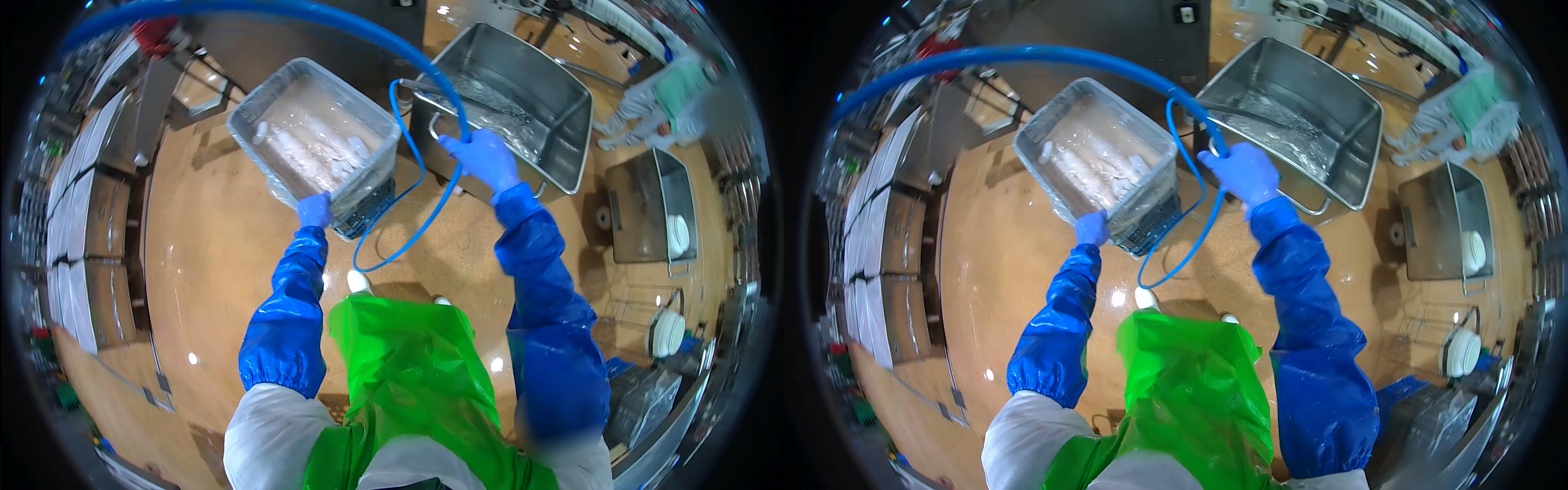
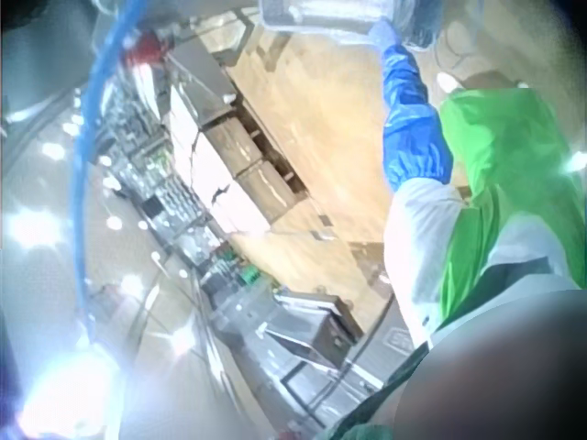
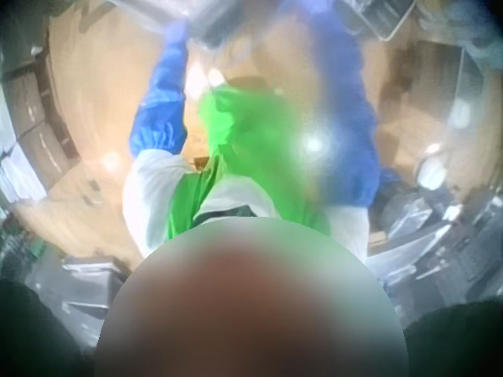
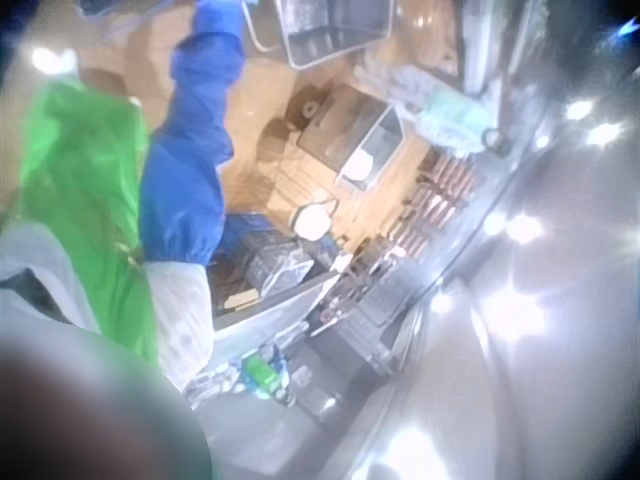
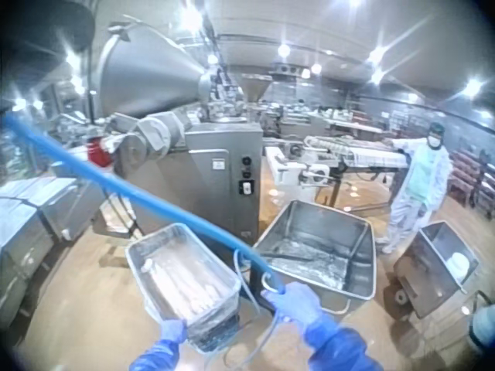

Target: The person operates a commercial sausage-stuffing machine in a food processing facility. They attach a nozzle, load ground meat into the hopper, feed casings onto the stuffer, and guide the extruded sausage links onto a stainless steel table. The person also adjusts the machine's control panel and handles containers of meat and casings.

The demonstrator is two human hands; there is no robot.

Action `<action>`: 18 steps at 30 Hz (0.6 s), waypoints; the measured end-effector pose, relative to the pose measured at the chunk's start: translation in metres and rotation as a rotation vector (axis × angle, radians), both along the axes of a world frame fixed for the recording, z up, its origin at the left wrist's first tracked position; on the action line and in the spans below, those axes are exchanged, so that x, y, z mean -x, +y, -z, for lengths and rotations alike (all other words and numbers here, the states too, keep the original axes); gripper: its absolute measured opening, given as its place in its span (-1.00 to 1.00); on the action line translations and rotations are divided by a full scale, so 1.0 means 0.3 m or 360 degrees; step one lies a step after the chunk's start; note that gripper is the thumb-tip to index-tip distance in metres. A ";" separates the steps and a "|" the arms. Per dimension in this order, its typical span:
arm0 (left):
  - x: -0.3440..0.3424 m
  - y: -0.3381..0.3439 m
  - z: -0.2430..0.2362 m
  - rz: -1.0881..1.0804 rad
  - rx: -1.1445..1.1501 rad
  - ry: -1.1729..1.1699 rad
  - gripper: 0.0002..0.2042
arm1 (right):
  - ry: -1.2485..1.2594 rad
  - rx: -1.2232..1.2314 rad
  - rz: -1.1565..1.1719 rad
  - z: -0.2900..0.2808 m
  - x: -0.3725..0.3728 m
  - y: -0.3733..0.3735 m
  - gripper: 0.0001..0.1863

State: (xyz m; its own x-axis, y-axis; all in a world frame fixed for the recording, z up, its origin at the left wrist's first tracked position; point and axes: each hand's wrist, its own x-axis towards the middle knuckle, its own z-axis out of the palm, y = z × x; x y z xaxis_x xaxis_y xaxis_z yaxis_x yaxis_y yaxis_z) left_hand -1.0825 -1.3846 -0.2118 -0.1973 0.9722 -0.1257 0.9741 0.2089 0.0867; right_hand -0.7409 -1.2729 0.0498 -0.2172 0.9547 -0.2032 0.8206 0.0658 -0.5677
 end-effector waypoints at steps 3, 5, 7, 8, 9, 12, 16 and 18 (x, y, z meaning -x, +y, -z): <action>-0.140 -0.192 -0.011 -0.0127 0.0009 -0.0026 -0.82 | 0.0069 0.0102 -0.0121 -0.066 -0.077 0.095 -0.43; -0.254 -0.340 -0.009 -0.0245 -0.0024 -0.0061 -0.81 | 0.0083 -0.0016 -0.0177 -0.105 -0.107 0.164 -0.46; -0.374 -0.471 0.006 -0.0315 -0.0081 -0.0101 -0.80 | 0.0143 -0.0180 -0.0214 -0.121 -0.135 0.249 -0.47; -0.461 -0.532 0.014 -0.0352 -0.0055 -0.0117 -0.80 | 0.0115 -0.0277 -0.0220 -0.122 -0.154 0.293 -0.48; -0.512 -0.575 0.003 -0.0409 -0.0051 -0.0105 -0.81 | 0.0173 -0.0348 -0.0311 -0.125 -0.130 0.350 -0.49; -0.724 -0.772 -0.010 -0.0540 -0.0097 -0.0168 -0.83 | 0.0219 -0.0459 -0.0538 -0.080 -0.081 0.420 -0.52; -1.046 -0.950 -0.006 -0.0750 -0.0113 -0.0256 -0.86 | 0.0146 -0.0480 -0.0701 -0.089 -0.027 0.388 -0.51; -1.207 -1.033 -0.018 -0.0899 -0.0094 -0.0320 -0.85 | 0.0240 -0.0407 -0.0875 -0.056 0.022 0.344 -0.53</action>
State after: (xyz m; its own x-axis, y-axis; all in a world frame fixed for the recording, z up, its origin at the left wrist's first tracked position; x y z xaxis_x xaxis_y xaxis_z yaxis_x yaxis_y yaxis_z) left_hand -0.7204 -1.6945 -0.2063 -0.6634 0.7302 -0.1632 0.6770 0.6787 0.2846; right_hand -0.7474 -1.1699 0.0667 -0.6993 0.7094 0.0884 0.5398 0.6050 -0.5853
